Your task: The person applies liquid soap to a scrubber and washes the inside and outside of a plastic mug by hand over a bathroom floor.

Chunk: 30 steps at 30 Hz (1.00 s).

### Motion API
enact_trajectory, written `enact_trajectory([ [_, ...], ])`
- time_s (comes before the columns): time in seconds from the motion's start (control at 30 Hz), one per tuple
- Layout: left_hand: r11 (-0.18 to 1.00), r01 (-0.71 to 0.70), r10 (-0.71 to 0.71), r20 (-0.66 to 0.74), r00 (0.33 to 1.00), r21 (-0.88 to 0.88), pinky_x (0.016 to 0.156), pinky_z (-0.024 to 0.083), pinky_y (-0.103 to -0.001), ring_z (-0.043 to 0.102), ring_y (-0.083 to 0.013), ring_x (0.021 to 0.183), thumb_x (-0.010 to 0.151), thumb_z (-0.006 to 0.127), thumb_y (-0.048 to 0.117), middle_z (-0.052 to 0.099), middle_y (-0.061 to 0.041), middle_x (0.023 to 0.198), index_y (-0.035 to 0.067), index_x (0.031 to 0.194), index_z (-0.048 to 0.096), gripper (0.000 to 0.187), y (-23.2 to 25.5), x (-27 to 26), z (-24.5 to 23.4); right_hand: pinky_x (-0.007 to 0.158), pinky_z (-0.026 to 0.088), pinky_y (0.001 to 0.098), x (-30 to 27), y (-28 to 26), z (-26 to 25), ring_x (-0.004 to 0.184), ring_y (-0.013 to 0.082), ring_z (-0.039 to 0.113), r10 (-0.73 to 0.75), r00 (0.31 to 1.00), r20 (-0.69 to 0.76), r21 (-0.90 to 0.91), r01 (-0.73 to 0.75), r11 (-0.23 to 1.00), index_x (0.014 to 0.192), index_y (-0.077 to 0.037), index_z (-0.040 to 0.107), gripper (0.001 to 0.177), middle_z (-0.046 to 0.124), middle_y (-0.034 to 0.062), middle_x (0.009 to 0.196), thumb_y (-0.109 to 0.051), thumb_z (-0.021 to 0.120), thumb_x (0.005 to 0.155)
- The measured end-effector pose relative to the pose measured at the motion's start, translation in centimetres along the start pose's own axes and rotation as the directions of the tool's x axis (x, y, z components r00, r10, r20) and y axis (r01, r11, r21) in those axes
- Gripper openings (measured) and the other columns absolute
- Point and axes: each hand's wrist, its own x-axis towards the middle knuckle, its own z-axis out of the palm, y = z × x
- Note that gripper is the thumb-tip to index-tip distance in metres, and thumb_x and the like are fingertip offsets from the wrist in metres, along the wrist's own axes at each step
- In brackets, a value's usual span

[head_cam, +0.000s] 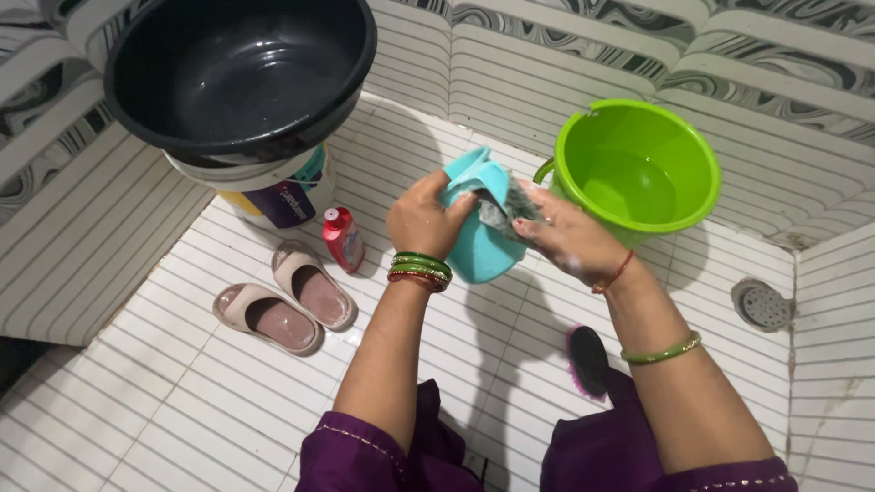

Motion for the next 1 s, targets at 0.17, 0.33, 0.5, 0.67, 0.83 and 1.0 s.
enact_trajectory([
  [0.17, 0.930, 0.282, -0.342, 0.279, 0.897, 0.234, 0.074, 0.054, -0.051, 0.070, -0.0378, 0.089, 0.083, 0.072, 0.053, 0.075, -0.014, 0.095, 0.014, 0.105, 0.072, 0.044, 0.3, 0.3, 0.0, 0.112, 0.042, 0.0270, 0.5, 3.6, -0.8, 0.127, 0.0148, 0.055, -0.096, 0.945, -0.314, -0.064, 0.080, 0.995, 0.154, -0.001, 0.048, 0.048, 0.059, 0.0113, 0.144, -0.017, 0.049, 0.108],
  [0.33, 0.935, 0.342, -0.348, 0.399, 0.848, 0.089, 0.078, 0.054, -0.054, 0.069, -0.0434, 0.089, 0.093, 0.062, 0.049, 0.073, -0.021, 0.093, 0.009, 0.105, 0.070, 0.042, -1.4, 0.0, 0.6, 0.114, 0.046, 0.0320, 0.0, 4.8, -3.4, 0.131, 0.0231, 0.055, -0.566, 0.767, -0.302, -0.834, 0.075, 0.547, 0.150, 0.000, 0.048, 0.043, 0.052, 0.0174, 0.152, -0.012, 0.054, 0.109],
  [0.5, 0.966, 0.257, -0.234, 0.469, 0.851, 0.016, 0.077, 0.051, -0.057, 0.067, -0.0469, 0.086, 0.100, 0.055, 0.039, 0.071, -0.025, 0.086, 0.007, 0.109, 0.064, 0.035, 0.6, -0.6, 0.9, 0.115, 0.043, 0.0393, 1.8, 2.4, 1.1, 0.136, 0.0287, 0.055, -0.525, 0.838, -0.151, -0.717, 0.272, 0.641, 0.145, -0.006, 0.056, 0.037, 0.058, 0.0141, 0.147, -0.010, 0.053, 0.108],
  [0.67, 0.967, 0.115, 0.004, 0.467, 0.884, -0.226, 0.072, 0.051, -0.057, 0.067, -0.0471, 0.081, 0.101, 0.054, 0.027, 0.069, -0.028, 0.082, 0.001, 0.111, 0.056, 0.029, 3.5, -2.7, 1.6, 0.102, 0.048, 0.0408, 1.8, -1.8, 3.6, 0.115, 0.0302, 0.062, -0.510, 0.814, -0.276, -0.930, -0.092, 0.357, 0.123, -0.025, 0.074, 0.024, 0.074, 0.0024, 0.120, -0.022, 0.066, 0.100],
  [0.83, 0.962, 0.117, -0.014, 0.387, 0.922, -0.246, 0.069, 0.052, -0.056, 0.067, -0.0470, 0.079, 0.099, 0.056, 0.024, 0.069, -0.027, 0.082, 0.001, 0.110, 0.056, 0.026, 2.8, -3.2, 2.3, 0.100, 0.047, 0.0453, 1.1, -2.2, 3.1, 0.119, 0.0340, 0.061, -0.627, 0.779, 0.007, -0.970, 0.158, 0.185, 0.132, -0.014, 0.066, 0.036, 0.068, 0.0134, 0.128, -0.020, 0.062, 0.096],
  [1.0, 0.961, 0.115, -0.004, 0.403, 0.915, -0.251, 0.069, 0.052, -0.055, 0.067, -0.0460, 0.078, 0.102, 0.055, 0.025, 0.069, -0.025, 0.081, 0.001, 0.107, 0.057, 0.025, 3.7, -3.2, 2.1, 0.094, 0.051, 0.0452, 1.0, -1.5, 2.3, 0.114, 0.0335, 0.064, -0.579, 0.800, -0.155, -0.957, 0.024, 0.289, 0.132, -0.017, 0.067, 0.031, 0.070, 0.0127, 0.127, -0.019, 0.061, 0.102],
])
